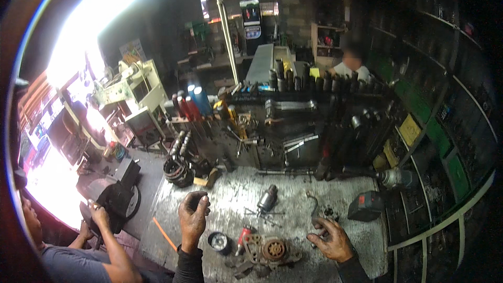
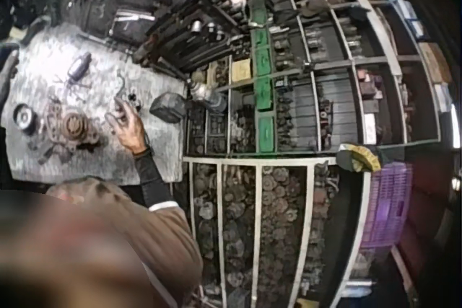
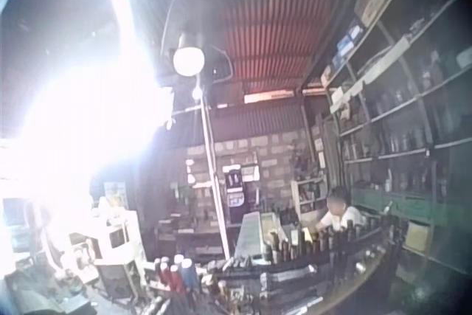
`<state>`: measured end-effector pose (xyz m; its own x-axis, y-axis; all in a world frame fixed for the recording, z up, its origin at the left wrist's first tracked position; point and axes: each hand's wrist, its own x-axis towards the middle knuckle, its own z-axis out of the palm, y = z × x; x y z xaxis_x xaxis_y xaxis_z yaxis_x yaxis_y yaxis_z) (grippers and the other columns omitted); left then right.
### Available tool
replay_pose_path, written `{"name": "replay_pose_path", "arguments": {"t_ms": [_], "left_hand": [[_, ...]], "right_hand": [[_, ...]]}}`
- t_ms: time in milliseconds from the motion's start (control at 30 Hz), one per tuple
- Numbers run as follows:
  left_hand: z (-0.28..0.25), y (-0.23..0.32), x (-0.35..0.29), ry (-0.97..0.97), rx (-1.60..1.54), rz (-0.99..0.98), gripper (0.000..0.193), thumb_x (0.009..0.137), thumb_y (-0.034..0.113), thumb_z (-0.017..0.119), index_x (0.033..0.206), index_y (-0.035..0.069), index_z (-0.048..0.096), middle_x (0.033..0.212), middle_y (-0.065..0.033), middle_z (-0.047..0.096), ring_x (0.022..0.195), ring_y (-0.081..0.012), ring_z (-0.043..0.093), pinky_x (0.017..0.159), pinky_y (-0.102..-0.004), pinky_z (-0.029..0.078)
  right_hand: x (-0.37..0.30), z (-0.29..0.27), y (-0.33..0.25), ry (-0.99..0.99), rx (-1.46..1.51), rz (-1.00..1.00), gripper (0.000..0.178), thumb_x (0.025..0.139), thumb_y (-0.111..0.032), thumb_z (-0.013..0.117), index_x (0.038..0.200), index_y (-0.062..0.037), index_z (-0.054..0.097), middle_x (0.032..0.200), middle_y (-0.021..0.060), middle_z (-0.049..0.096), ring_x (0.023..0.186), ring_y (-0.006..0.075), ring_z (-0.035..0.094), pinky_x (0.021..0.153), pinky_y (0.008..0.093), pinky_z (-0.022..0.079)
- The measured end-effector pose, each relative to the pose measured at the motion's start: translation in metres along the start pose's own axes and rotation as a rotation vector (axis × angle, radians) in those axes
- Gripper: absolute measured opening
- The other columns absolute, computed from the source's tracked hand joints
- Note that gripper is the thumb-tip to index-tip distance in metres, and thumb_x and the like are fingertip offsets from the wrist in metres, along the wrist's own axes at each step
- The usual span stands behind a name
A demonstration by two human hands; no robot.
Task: The person disassembles a mechanical assembly on a workbench using a cordless impact driver and hand tools. They remove bolts, separate components, and inspect internal parts, then reassemble the unit by aligning and fastening pieces back together.
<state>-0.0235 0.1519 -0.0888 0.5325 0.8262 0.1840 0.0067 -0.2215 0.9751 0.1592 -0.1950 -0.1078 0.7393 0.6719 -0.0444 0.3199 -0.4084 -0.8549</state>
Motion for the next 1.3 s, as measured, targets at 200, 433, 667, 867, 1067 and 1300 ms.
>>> {"name": "replay_pose_path", "arguments": {"t_ms": [200, 433, 667, 867, 1067, 1300], "left_hand": [[0.020, 0.059, 0.079, -0.050, 0.165, 0.399, 0.023, 0.096, 0.014, 0.069, 0.112, -0.003, 0.070, 0.100, -0.0149, 0.074, 0.091, -0.0208, 0.071, 0.082, -0.0336, 0.055], [0.042, 0.101, 0.133, -0.094, 0.174, 0.549, 0.023, 0.097, 0.012, 0.069, 0.115, -0.002, 0.071, 0.100, -0.0125, 0.074, 0.089, -0.0159, 0.070, 0.082, -0.0310, 0.055], [0.060, 0.085, 0.149, -0.114, 0.099, 0.571, 0.023, 0.096, 0.015, 0.069, 0.114, 0.001, 0.070, 0.104, -0.0161, 0.072, 0.078, -0.0261, 0.069, 0.074, -0.0375, 0.054], [0.065, 0.061, 0.146, -0.169, 0.156, 0.489, 0.024, 0.096, 0.014, 0.069, 0.116, 0.001, 0.070, 0.106, -0.0180, 0.073, 0.090, -0.0307, 0.071, 0.080, -0.0397, 0.055], [0.063, 0.045, 0.136, -0.154, 0.051, 0.407, 0.023, 0.094, 0.011, 0.071, 0.114, -0.001, 0.071, 0.106, -0.0185, 0.074, 0.094, -0.0278, 0.073, 0.085, -0.0361, 0.056], [0.040, -0.008, 0.081, -0.129, 0.042, 0.082, 0.025, 0.097, 0.016, 0.070, 0.115, -0.003, 0.071, 0.102, -0.0124, 0.075, 0.088, -0.0174, 0.069, 0.082, -0.0325, 0.055]], "right_hand": [[0.003, 0.003, 0.012, 0.063, -0.007, 0.048, 0.060, 0.093, -0.046, 0.077, 0.134, -0.0037, 0.065, 0.111, 0.0148, 0.067, 0.093, 0.0235, 0.069, 0.081, 0.0420, 0.057], [-0.014, 0.016, 0.029, 0.110, -0.018, 0.050, 0.038, 0.099, -0.019, 0.071, 0.131, -0.0008, 0.063, 0.093, 0.0101, 0.074, 0.081, 0.0181, 0.073, 0.072, 0.0339, 0.056], [-0.027, 0.024, 0.040, 0.197, -0.123, 0.080, 0.040, 0.096, -0.026, 0.076, 0.129, -0.0045, 0.067, 0.096, 0.0094, 0.074, 0.083, 0.0159, 0.069, 0.075, 0.0318, 0.055], [-0.035, 0.032, 0.049, 0.187, -0.161, 0.173, 0.040, 0.094, -0.028, 0.078, 0.126, -0.0055, 0.069, 0.093, 0.0071, 0.073, 0.080, 0.0174, 0.068, 0.073, 0.0336, 0.054], [-0.041, 0.043, 0.053, 0.234, -0.274, 0.076, 0.034, 0.093, -0.033, 0.079, 0.118, -0.0101, 0.072, 0.085, 0.0103, 0.073, 0.075, 0.0234, 0.069, 0.068, 0.0374, 0.053], [-0.043, 0.035, 0.049, 0.057, -0.071, 0.396, 0.058, 0.095, -0.047, 0.075, 0.132, -0.0032, 0.066, 0.105, 0.0143, 0.069, 0.092, 0.0250, 0.070, 0.079, 0.0416, 0.058]]}}
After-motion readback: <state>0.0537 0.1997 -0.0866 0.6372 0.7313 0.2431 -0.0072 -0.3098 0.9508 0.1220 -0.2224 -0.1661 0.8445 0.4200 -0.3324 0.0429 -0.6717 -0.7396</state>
